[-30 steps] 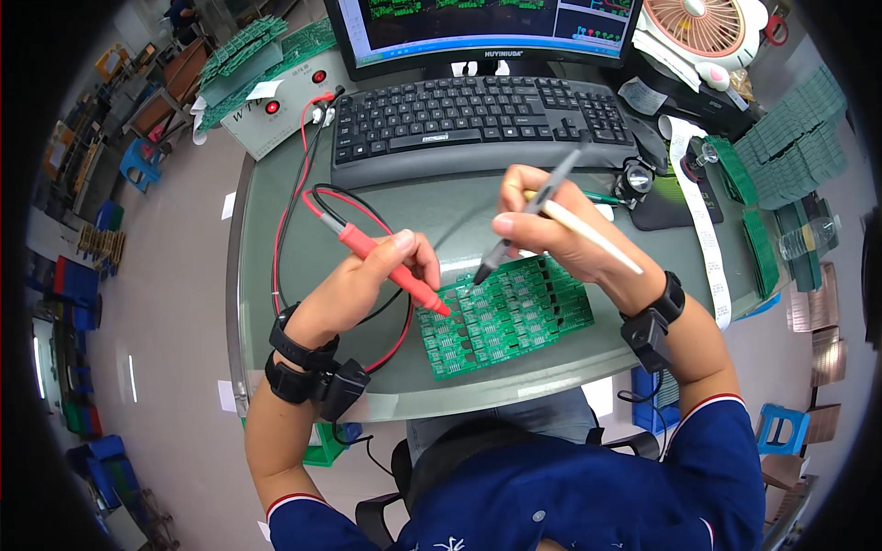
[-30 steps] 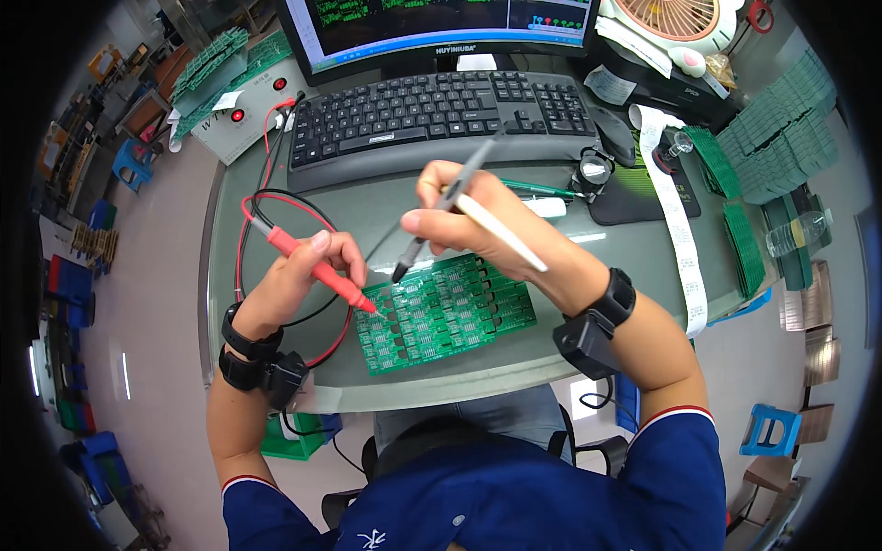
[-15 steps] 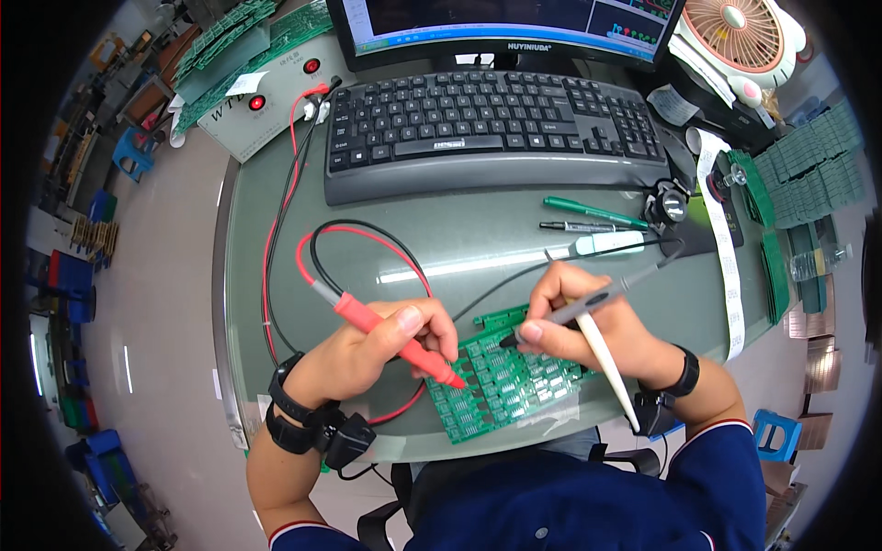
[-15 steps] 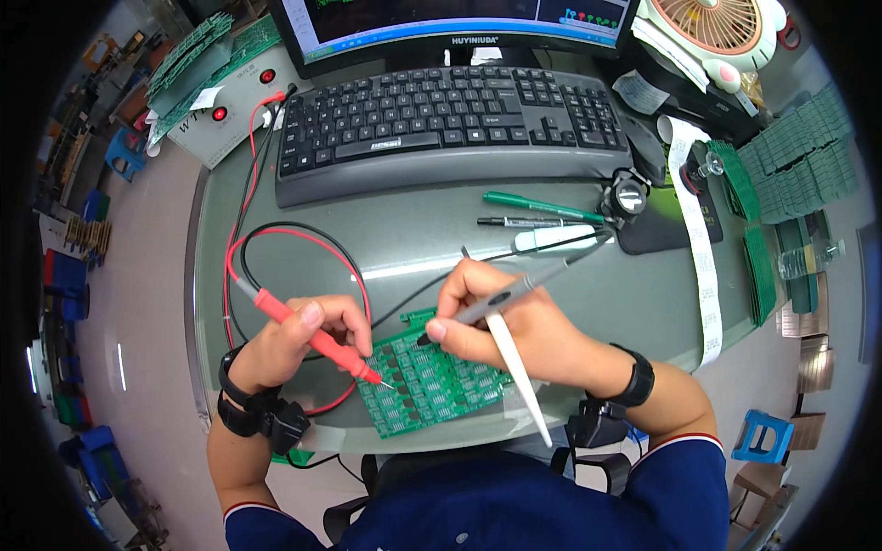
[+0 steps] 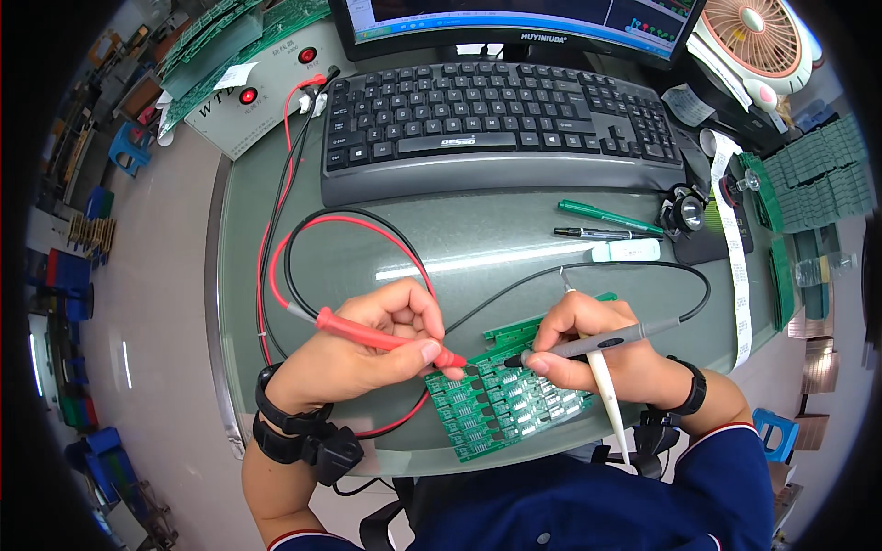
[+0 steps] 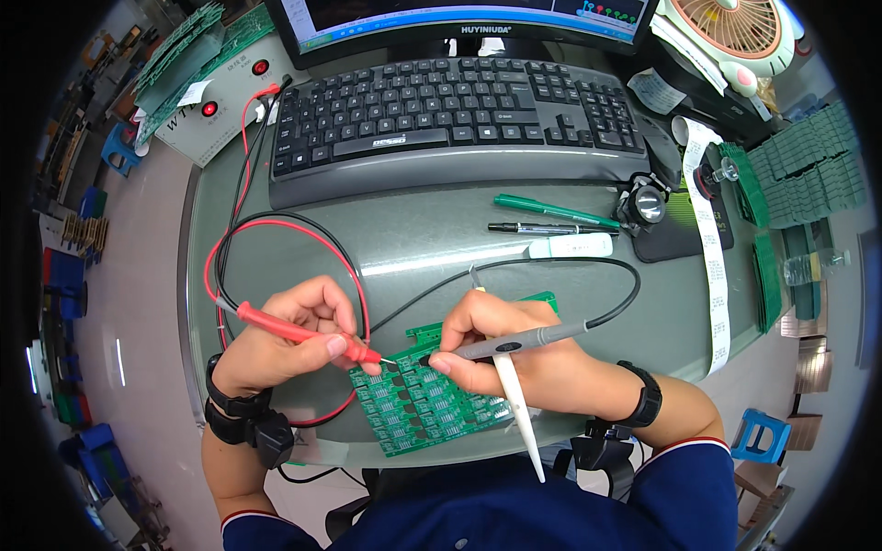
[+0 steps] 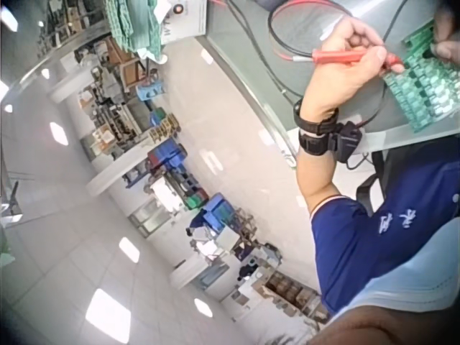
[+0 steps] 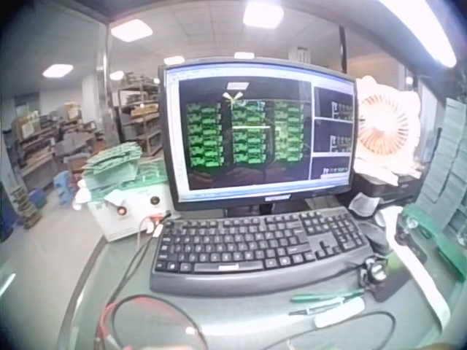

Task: Testing and inspecting green printed circuit boards using a multimeter and a magnifying glass at a workstation.

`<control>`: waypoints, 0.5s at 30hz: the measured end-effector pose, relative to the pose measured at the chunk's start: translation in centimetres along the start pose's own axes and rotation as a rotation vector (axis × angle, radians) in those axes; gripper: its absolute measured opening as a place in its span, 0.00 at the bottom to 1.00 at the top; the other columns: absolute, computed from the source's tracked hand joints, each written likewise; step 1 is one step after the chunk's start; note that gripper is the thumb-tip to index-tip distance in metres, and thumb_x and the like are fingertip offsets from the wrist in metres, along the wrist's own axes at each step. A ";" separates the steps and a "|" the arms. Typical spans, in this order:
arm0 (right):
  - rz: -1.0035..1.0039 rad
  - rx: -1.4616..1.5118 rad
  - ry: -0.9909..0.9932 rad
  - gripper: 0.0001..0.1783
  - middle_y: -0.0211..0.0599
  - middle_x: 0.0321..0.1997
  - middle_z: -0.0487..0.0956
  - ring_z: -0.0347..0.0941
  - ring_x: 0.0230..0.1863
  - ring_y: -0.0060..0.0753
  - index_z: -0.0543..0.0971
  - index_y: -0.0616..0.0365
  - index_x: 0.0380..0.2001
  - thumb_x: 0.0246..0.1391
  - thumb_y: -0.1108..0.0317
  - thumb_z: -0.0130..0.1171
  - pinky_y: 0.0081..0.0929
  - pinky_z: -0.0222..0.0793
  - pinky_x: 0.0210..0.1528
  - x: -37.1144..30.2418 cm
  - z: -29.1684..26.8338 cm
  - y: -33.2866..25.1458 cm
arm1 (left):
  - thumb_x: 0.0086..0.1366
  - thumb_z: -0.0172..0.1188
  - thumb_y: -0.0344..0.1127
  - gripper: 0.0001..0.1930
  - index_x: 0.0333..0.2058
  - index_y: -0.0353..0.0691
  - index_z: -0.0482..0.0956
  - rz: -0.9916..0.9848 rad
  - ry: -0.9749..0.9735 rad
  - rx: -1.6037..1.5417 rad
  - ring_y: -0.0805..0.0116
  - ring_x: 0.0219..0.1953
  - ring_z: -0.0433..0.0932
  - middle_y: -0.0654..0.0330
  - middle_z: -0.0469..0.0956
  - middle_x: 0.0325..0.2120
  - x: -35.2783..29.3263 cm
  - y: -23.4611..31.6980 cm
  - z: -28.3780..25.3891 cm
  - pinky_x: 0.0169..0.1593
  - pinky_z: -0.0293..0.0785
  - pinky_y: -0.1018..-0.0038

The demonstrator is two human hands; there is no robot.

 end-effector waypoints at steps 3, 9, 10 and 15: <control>0.034 0.071 -0.003 0.12 0.31 0.30 0.79 0.76 0.30 0.19 0.74 0.57 0.31 0.53 0.65 0.67 0.19 0.70 0.30 -0.1 0.0 0.3 | 0.66 0.56 0.30 0.08 0.37 0.36 0.65 -0.027 0.013 0.004 0.66 0.38 0.83 0.57 0.78 0.32 0.0 -0.3 0.0 0.38 0.79 0.79; -0.033 -0.005 -0.005 0.13 0.32 0.31 0.79 0.77 0.31 0.22 0.74 0.57 0.32 0.53 0.64 0.68 0.20 0.71 0.30 0.0 0.1 -0.1 | 0.67 0.55 0.30 0.08 0.36 0.37 0.64 0.000 0.006 0.030 0.65 0.37 0.84 0.57 0.76 0.31 -0.1 -0.4 0.0 0.37 0.80 0.79; -0.033 -0.004 -0.006 0.13 0.32 0.31 0.79 0.77 0.31 0.22 0.74 0.57 0.32 0.53 0.64 0.68 0.20 0.71 0.30 0.0 0.1 -0.2 | 0.67 0.55 0.30 0.08 0.37 0.37 0.64 0.012 0.001 0.025 0.65 0.37 0.84 0.57 0.76 0.31 -0.1 -0.4 0.1 0.37 0.79 0.79; -0.036 -0.012 -0.013 0.12 0.32 0.30 0.79 0.78 0.31 0.22 0.75 0.57 0.32 0.53 0.64 0.68 0.20 0.71 0.31 0.1 0.2 -0.2 | 0.67 0.55 0.30 0.08 0.37 0.37 0.64 0.049 -0.015 0.018 0.65 0.37 0.84 0.57 0.76 0.31 -0.1 -0.6 0.1 0.36 0.78 0.79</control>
Point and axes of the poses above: each hand's wrist, its own x-axis towards the middle knuckle, its own z-axis out of the palm, y = z × x, the point moved 5 cm from there along x, towards the middle knuckle
